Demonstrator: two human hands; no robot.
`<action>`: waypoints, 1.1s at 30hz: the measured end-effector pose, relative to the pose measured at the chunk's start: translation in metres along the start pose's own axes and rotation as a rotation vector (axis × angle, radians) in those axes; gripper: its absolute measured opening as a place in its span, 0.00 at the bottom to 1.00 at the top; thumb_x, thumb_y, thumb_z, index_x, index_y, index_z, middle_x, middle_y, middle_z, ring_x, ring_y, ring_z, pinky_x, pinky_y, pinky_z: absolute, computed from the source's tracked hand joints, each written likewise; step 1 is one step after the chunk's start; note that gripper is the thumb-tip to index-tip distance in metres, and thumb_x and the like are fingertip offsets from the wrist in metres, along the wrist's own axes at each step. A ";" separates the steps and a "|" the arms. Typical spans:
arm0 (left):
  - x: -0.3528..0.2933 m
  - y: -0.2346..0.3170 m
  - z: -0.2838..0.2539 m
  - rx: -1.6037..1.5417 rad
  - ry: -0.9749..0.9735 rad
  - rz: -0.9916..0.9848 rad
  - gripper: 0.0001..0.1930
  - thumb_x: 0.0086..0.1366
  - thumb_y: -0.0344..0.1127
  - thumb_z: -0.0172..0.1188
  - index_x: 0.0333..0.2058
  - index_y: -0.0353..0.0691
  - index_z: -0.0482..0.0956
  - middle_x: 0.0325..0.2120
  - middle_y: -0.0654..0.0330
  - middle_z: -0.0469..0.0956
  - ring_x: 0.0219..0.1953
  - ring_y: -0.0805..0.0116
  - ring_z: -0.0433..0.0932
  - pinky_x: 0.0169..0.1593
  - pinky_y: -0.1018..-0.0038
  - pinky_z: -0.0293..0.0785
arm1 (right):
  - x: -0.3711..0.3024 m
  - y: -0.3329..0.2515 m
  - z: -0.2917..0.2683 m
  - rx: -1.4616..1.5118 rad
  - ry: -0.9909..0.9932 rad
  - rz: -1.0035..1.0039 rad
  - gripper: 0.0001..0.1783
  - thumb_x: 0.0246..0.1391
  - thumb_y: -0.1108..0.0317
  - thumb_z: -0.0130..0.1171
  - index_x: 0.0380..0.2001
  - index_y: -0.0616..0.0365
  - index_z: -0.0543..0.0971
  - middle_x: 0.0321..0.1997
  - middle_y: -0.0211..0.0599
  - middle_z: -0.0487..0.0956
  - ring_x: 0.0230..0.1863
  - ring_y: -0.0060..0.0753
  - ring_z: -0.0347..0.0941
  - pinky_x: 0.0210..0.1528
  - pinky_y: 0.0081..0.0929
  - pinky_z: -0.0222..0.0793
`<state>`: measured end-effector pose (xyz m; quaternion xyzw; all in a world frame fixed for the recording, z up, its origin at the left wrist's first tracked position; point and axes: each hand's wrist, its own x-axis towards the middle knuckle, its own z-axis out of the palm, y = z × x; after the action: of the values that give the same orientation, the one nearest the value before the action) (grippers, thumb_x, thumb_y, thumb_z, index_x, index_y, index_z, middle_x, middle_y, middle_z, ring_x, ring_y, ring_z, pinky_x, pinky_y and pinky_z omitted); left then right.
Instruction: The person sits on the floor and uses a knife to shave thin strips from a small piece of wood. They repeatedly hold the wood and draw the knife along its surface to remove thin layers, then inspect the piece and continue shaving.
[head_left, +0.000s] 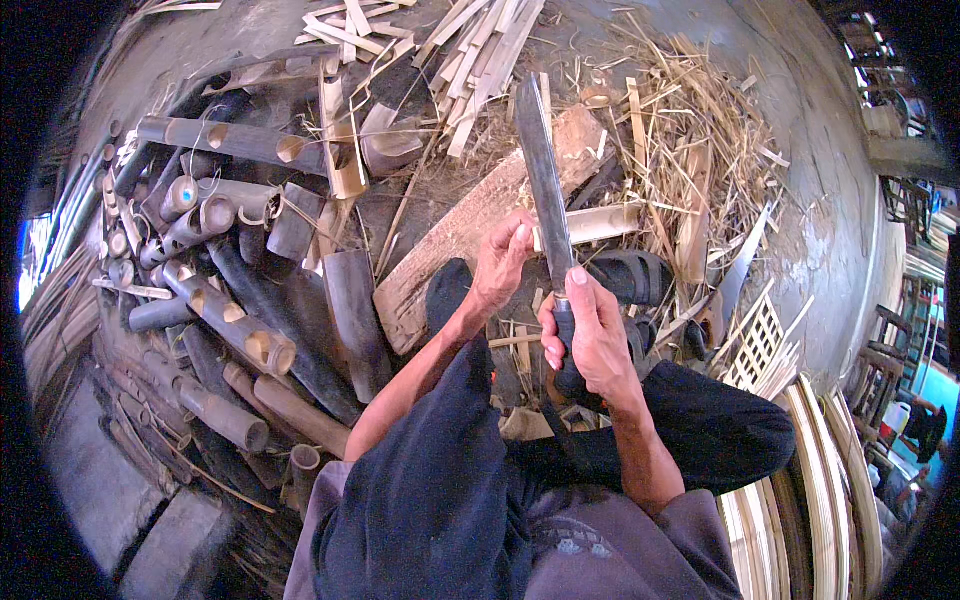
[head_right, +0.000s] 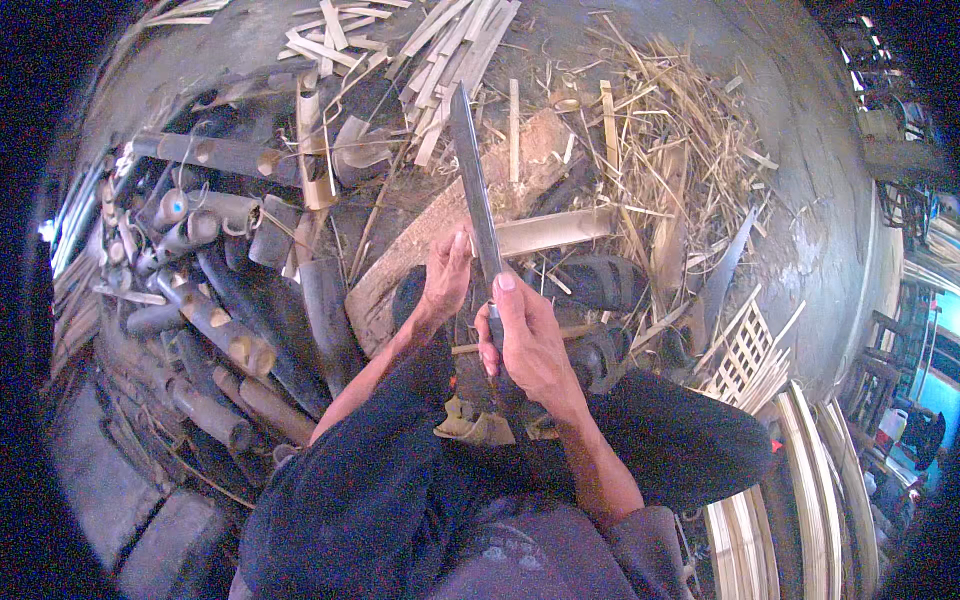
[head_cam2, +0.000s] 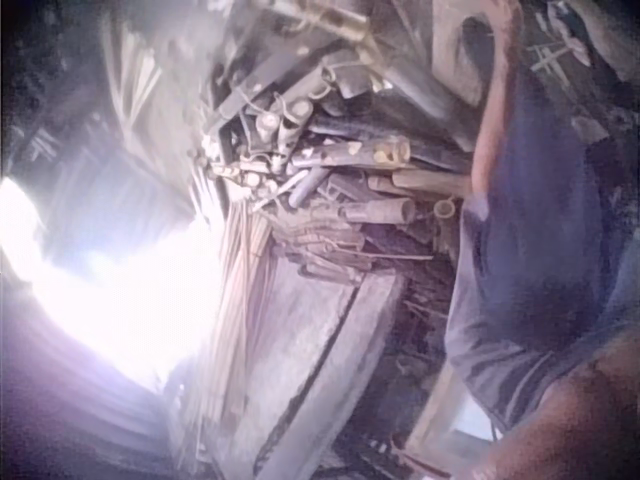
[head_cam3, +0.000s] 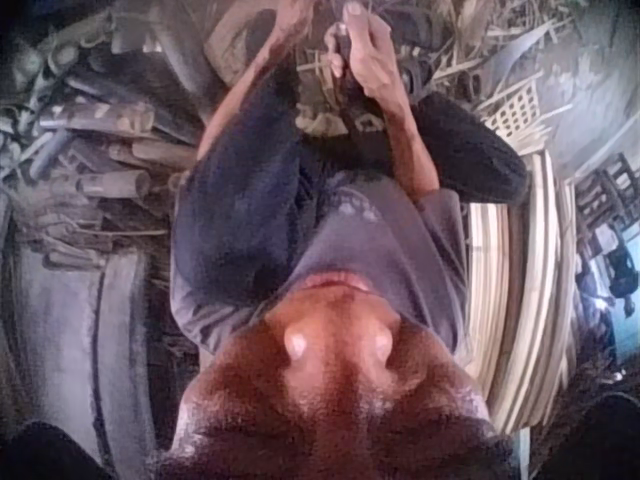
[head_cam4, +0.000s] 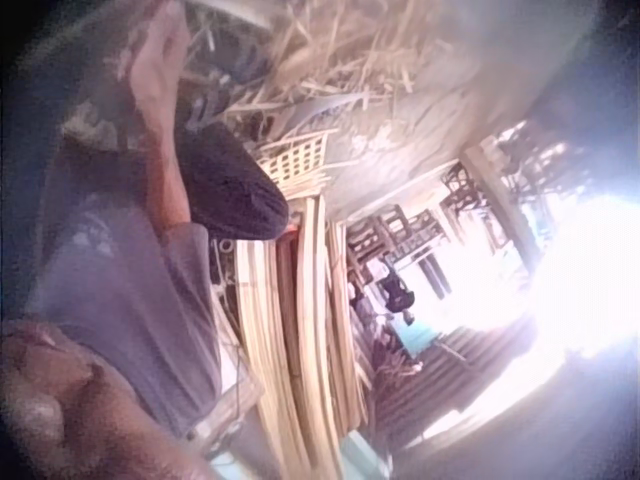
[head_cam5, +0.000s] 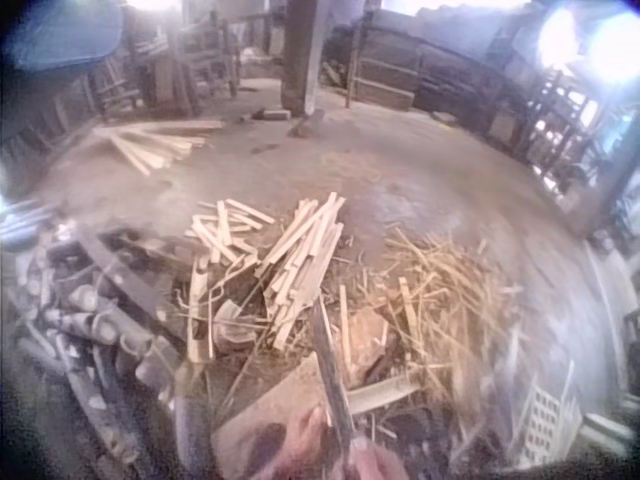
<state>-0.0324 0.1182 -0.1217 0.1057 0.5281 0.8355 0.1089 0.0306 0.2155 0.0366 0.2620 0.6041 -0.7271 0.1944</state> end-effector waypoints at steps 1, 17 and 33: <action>0.000 0.000 0.001 -0.023 0.003 -0.008 0.17 0.71 0.48 0.46 0.29 0.40 0.68 0.24 0.71 0.61 0.27 0.81 0.57 0.31 0.81 0.55 | -0.001 0.000 0.000 0.001 0.002 0.005 0.28 0.66 0.44 0.37 0.27 0.60 0.66 0.19 0.31 0.67 0.14 0.19 0.63 0.15 0.20 0.61; -0.002 0.003 0.003 0.051 0.046 -0.069 0.17 0.70 0.48 0.48 0.28 0.41 0.68 0.23 0.72 0.60 0.26 0.81 0.57 0.30 0.81 0.54 | -0.003 0.001 -0.003 -0.029 -0.025 0.027 0.23 0.67 0.47 0.35 0.34 0.56 0.66 0.19 0.28 0.68 0.14 0.17 0.65 0.14 0.19 0.62; -0.001 -0.006 0.001 0.106 0.052 0.005 0.18 0.70 0.43 0.47 0.22 0.38 0.65 0.21 0.67 0.60 0.26 0.76 0.58 0.30 0.78 0.56 | -0.006 0.003 0.002 -0.160 0.021 -0.030 0.30 0.67 0.46 0.36 0.62 0.55 0.62 0.20 0.27 0.67 0.15 0.15 0.62 0.17 0.17 0.61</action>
<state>-0.0310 0.1216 -0.1266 0.0908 0.5740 0.8091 0.0872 0.0361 0.2124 0.0384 0.2439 0.6662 -0.6765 0.1975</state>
